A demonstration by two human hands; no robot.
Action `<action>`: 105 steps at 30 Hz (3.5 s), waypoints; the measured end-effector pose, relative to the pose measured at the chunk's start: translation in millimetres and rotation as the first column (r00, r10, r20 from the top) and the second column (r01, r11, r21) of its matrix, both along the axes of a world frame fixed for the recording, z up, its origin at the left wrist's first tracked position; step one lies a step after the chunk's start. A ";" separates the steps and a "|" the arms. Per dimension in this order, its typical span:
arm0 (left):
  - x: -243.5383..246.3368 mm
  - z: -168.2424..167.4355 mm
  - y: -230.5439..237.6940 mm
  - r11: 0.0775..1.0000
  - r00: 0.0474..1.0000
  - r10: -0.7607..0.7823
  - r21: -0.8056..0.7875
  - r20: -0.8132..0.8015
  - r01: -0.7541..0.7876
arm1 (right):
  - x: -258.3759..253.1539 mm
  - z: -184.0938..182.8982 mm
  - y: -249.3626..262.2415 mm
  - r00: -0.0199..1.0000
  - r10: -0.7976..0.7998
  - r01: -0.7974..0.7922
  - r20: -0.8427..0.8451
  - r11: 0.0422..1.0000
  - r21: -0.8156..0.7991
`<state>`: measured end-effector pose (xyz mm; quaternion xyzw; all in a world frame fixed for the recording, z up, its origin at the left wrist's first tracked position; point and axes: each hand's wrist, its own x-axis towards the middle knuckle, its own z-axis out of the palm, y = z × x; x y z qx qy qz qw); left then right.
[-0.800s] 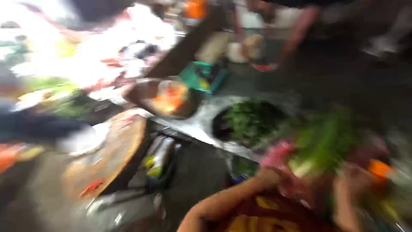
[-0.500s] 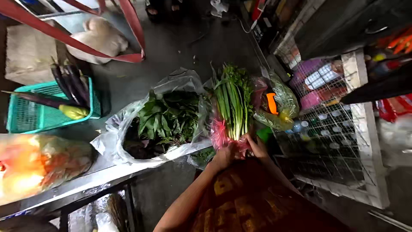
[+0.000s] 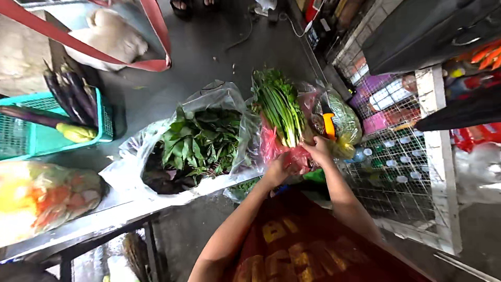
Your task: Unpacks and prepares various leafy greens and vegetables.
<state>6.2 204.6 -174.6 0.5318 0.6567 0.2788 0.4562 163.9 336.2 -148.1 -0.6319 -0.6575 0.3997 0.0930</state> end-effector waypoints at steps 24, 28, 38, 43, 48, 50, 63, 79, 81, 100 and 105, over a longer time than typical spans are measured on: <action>5.4 1.5 23.1 0.912 0.915 0.366 -0.259 0.170 -0.317 | -30.4 34.5 0.1 0.906 0.376 -0.367 0.193 0.927 -0.078; 13.9 23.4 41.6 0.791 0.663 0.610 -0.377 0.433 -0.481 | -31.7 29.8 -12.4 0.939 0.334 -0.333 0.079 0.942 -0.025; 8.1 33.9 52.2 0.817 0.647 0.576 -0.322 0.500 -0.478 | -38.3 42.5 -11.8 0.929 0.367 -0.369 -0.045 0.928 -0.048; 5.3 31.5 62.1 0.713 0.392 0.672 -0.405 0.629 -0.573 | -41.9 46.0 -28.8 0.858 0.514 -0.514 0.000 0.858 -0.003; 4.0 28.2 57.5 0.657 0.355 0.725 -0.438 0.590 -0.613 | -15.6 25.7 -28.1 0.915 0.400 -0.394 -0.058 0.915 0.092; 4.7 25.6 52.9 0.686 0.340 0.687 -0.417 0.642 -0.597 | -4.7 20.2 -24.1 0.931 0.362 -0.359 -0.037 0.931 0.070; -0.4 31.4 35.5 0.835 0.422 0.441 -0.190 0.792 -0.516 | -7.1 29.5 -15.9 0.896 0.254 -0.330 -0.365 0.930 -0.161; -20.6 122.4 16.2 0.543 0.633 0.614 0.330 0.471 -0.772 | -62.9 75.6 -54.7 0.743 0.445 -0.382 -0.500 0.895 0.229; -29.8 131.8 5.7 0.548 0.641 0.613 0.336 0.463 -0.766 | -71.2 74.2 -64.6 0.682 0.409 -0.372 -0.606 0.908 0.194; -89.1 46.8 -140.1 0.718 0.459 0.457 -0.012 0.762 -0.696 | -72.7 33.7 -162.3 0.507 0.801 -0.860 -0.317 0.493 -0.130; -124.5 88.0 -190.7 0.609 0.501 0.581 0.066 0.642 -0.790 | -61.7 -2.5 -186.4 0.288 0.917 -0.923 -0.276 0.189 -0.335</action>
